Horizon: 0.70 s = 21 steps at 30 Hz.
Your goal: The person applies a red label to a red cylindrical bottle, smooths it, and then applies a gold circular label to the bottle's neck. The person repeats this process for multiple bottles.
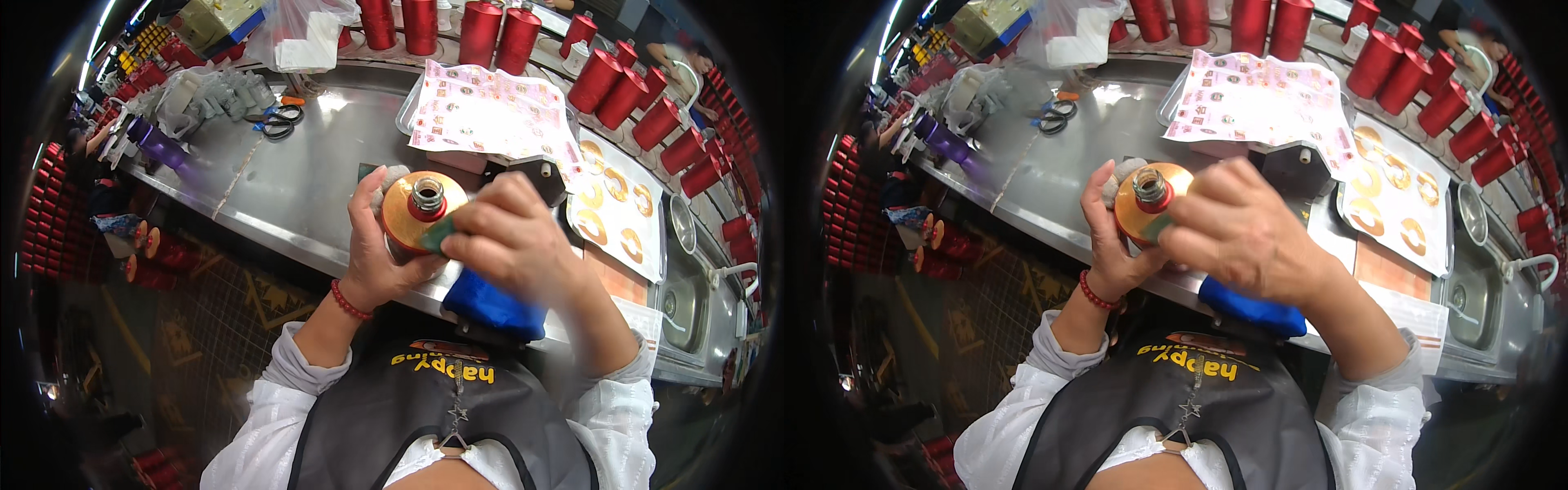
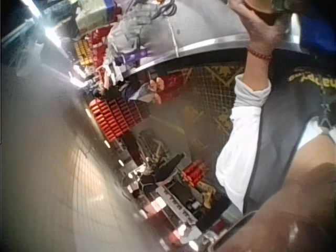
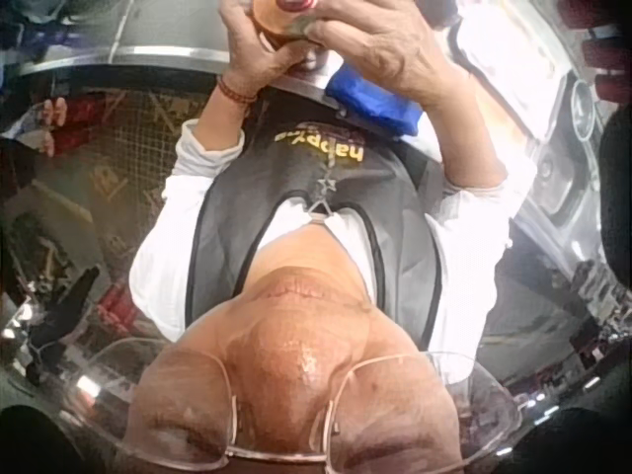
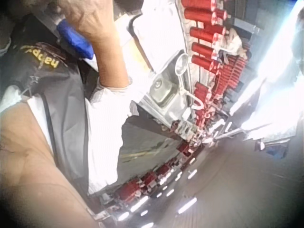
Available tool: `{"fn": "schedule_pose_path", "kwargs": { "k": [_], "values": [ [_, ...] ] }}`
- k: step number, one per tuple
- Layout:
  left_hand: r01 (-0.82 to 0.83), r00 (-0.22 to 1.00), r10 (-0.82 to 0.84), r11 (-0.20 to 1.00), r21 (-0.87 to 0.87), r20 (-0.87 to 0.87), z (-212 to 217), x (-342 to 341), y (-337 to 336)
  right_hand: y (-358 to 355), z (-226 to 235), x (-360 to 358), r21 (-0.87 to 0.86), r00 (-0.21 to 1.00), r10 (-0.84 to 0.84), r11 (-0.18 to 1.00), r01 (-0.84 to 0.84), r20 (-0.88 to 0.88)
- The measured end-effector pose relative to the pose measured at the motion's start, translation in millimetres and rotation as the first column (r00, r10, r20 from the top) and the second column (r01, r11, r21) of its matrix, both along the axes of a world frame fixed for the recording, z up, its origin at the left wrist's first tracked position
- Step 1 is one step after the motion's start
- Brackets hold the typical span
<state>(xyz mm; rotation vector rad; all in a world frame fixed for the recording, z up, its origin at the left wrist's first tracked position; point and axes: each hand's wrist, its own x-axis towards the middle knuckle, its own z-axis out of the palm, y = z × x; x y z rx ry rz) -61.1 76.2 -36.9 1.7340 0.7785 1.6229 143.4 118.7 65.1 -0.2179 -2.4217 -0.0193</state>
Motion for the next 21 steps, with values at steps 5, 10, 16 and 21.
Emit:
{"fn": "schedule_pose_path", "kwargs": {
  "k": [5,10,16,21],
  "values": [
    [0.035,0.997,-0.033,0.999,-0.022,0.071,-9,-1,2,-10,-2,1,-0.145,0.992,0.041,0.988,-0.058,-0.12],
    [0.225,0.96,-0.193,0.963,-0.15,0.202,5,-9,4,-6,-10,10,-0.819,0.906,-0.412,0.55,0.164,-0.095],
    [0.401,0.906,-0.342,0.881,-0.25,0.248,8,-22,10,14,-20,6,-0.88,0.824,-0.529,0.468,0.084,-0.203],
    [0.338,0.939,-0.309,0.912,-0.231,0.153,13,-21,6,27,-17,7,-0.872,0.811,-0.559,0.469,0.138,-0.172]
  ]
}}
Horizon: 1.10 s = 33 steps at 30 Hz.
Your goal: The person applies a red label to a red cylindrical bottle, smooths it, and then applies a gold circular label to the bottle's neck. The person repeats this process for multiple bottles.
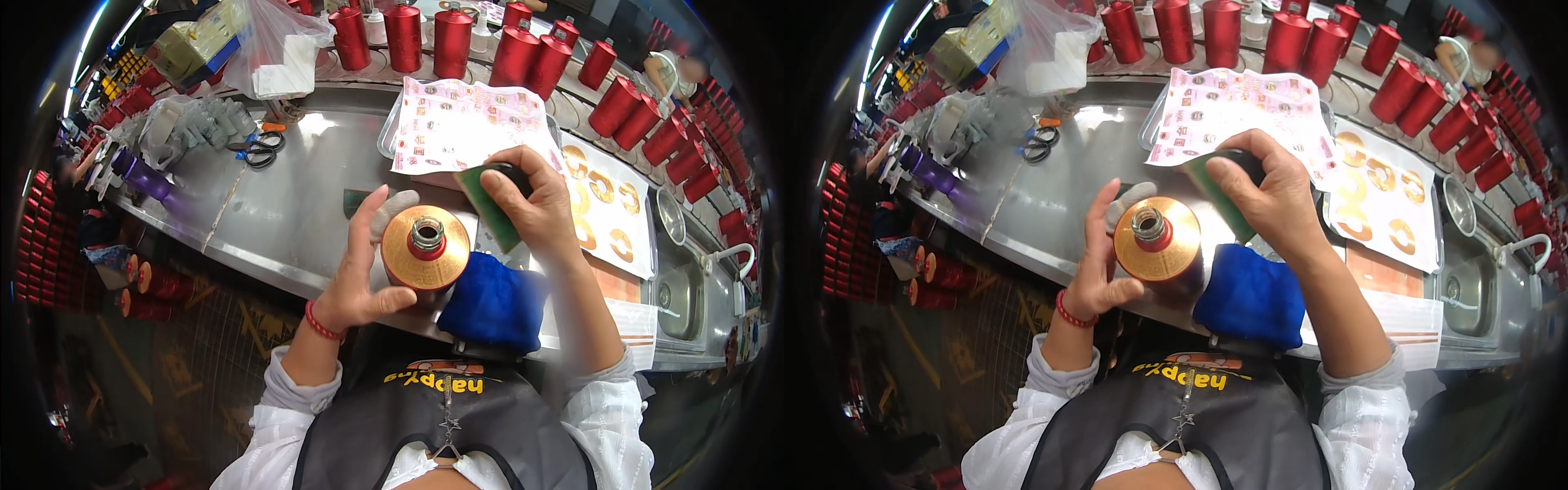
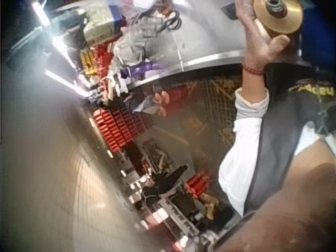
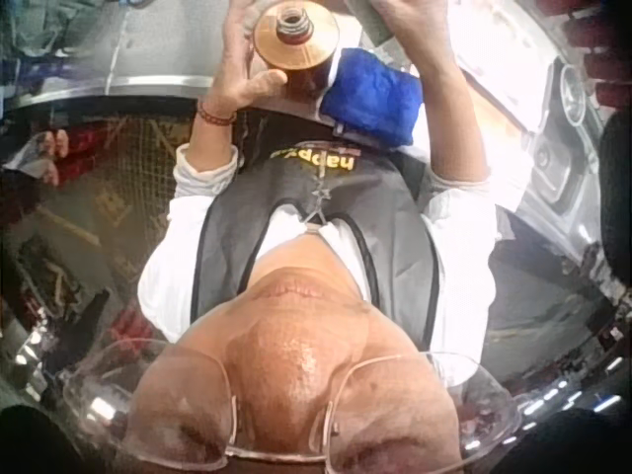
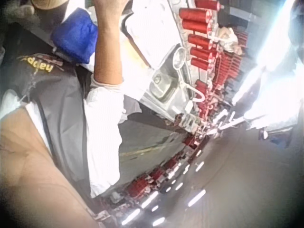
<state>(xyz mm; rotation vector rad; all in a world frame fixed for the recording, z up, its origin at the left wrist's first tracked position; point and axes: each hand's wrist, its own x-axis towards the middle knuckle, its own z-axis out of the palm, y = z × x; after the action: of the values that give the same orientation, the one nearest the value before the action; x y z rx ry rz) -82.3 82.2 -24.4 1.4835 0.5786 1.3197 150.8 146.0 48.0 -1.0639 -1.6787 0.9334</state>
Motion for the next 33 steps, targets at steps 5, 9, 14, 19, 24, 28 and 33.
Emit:
{"fn": "schedule_pose_path", "kwargs": {
  "k": [5,9,14,19,24,28,33],
  "values": [
    [-0.15,0.987,0.152,0.988,-0.038,0.056,-2,29,-7,10,-7,-9,0.16,0.973,-0.086,0.986,0.052,0.214],
    [-0.036,0.986,0.056,0.991,-0.129,0.154,-4,22,1,9,0,-16,0.158,0.977,0.168,0.969,-0.188,0.128],
    [0.177,0.962,-0.12,0.957,-0.23,0.244,7,9,12,7,4,-15,0.045,0.982,0.186,0.981,-0.187,0.022],
    [-0.237,0.97,0.242,0.962,0.133,-0.021,-9,21,-9,4,-3,-19,0.037,0.984,0.16,0.986,-0.164,0.082],
    [-0.177,0.979,0.183,0.981,-0.076,0.086,-3,28,-3,15,3,-13,0.184,0.98,-0.019,0.983,-0.018,0.199],
    [0.01,0.978,0.027,0.984,-0.178,0.206,1,22,5,23,7,-23,0.159,0.967,0.137,0.972,-0.173,0.215],
    [0.122,0.974,-0.072,0.967,-0.226,0.216,-3,13,12,30,15,-26,0.101,0.919,0.306,0.935,-0.339,0.249]
  ]
}}
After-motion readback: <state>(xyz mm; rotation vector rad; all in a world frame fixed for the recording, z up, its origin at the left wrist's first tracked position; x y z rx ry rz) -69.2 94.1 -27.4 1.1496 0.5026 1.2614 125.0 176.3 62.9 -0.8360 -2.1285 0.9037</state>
